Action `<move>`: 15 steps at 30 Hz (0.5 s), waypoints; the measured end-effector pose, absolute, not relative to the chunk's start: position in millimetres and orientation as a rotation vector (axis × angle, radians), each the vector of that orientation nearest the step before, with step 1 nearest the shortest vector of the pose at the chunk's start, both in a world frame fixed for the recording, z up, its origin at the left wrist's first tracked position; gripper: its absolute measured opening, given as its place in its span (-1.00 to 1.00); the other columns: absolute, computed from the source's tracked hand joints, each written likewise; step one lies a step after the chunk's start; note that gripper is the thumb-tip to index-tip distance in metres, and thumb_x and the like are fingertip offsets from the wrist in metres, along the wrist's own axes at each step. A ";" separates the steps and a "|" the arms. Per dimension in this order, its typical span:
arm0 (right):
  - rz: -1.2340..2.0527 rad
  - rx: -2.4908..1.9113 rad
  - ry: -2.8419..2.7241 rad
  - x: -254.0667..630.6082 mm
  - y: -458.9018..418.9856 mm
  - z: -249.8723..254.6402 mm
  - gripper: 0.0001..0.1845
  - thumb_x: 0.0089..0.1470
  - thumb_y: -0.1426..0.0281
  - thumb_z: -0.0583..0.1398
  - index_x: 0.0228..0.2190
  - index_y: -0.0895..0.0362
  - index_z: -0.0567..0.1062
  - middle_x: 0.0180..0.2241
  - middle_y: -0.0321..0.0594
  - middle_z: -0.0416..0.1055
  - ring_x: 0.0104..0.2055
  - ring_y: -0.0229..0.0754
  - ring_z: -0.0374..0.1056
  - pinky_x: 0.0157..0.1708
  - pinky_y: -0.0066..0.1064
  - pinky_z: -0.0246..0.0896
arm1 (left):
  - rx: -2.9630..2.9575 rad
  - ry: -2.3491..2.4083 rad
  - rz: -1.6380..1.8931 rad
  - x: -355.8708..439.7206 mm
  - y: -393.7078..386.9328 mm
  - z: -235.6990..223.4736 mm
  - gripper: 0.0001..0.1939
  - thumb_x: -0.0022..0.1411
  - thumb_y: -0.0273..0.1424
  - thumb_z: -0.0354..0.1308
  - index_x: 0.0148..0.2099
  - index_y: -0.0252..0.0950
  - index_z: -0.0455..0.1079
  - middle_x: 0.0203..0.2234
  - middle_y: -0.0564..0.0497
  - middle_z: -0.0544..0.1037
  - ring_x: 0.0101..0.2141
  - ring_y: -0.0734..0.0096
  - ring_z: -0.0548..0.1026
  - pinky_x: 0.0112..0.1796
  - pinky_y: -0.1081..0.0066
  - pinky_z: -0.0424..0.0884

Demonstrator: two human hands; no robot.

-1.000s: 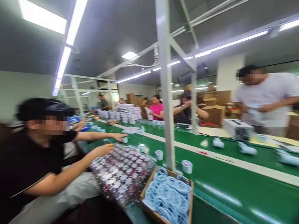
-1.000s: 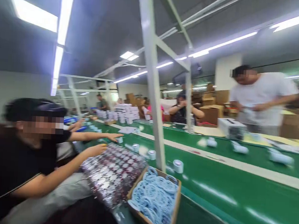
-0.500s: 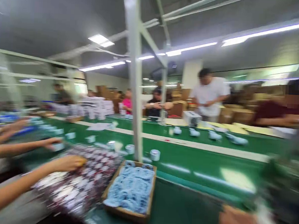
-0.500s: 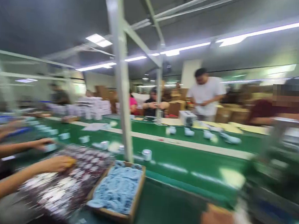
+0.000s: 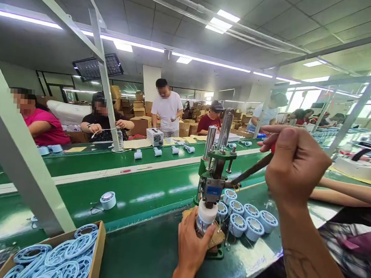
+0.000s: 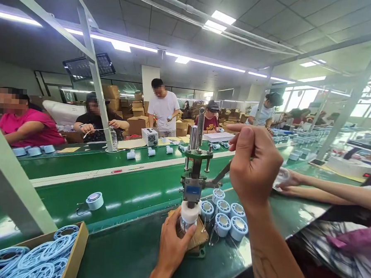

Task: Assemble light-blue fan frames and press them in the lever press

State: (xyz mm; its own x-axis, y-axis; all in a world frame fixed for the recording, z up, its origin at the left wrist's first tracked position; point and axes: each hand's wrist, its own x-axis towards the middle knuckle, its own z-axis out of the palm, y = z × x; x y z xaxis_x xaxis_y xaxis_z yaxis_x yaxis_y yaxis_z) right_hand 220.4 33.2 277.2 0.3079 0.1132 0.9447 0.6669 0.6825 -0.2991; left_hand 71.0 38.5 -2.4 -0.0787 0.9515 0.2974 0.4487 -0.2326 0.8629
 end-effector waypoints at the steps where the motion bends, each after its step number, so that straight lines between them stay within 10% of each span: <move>1: -0.411 -0.763 -1.228 220.8 33.6 277.7 -0.60 0.41 0.22 0.06 -0.22 0.18 0.61 -0.47 -0.28 0.38 -0.43 -0.28 0.33 -0.36 -0.35 0.22 | 1.673 1.501 1.296 72.0 38.1 -0.2 -0.29 0.26 0.00 0.22 0.36 -0.17 0.26 0.21 -0.09 0.45 0.21 0.03 0.34 0.23 0.06 0.23; 15: -0.425 -0.753 -1.185 216.9 16.6 269.8 -0.63 0.38 0.19 0.08 -0.28 0.11 0.59 -0.46 -0.27 0.40 -0.43 -0.21 0.36 -0.36 -0.30 0.23 | 1.685 1.478 1.355 74.6 37.7 1.5 -0.43 0.30 -0.05 0.21 0.27 -0.16 0.37 0.12 -0.06 0.53 0.12 0.05 0.43 0.17 0.06 0.30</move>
State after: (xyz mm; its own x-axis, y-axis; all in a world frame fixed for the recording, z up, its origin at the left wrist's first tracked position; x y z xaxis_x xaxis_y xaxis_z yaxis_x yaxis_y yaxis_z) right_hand 216.9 16.6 269.8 0.3401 0.0835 0.9367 0.6596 0.6887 -0.3009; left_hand 74.6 37.7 1.5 -0.0942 0.9357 0.3399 0.4196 -0.2723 0.8659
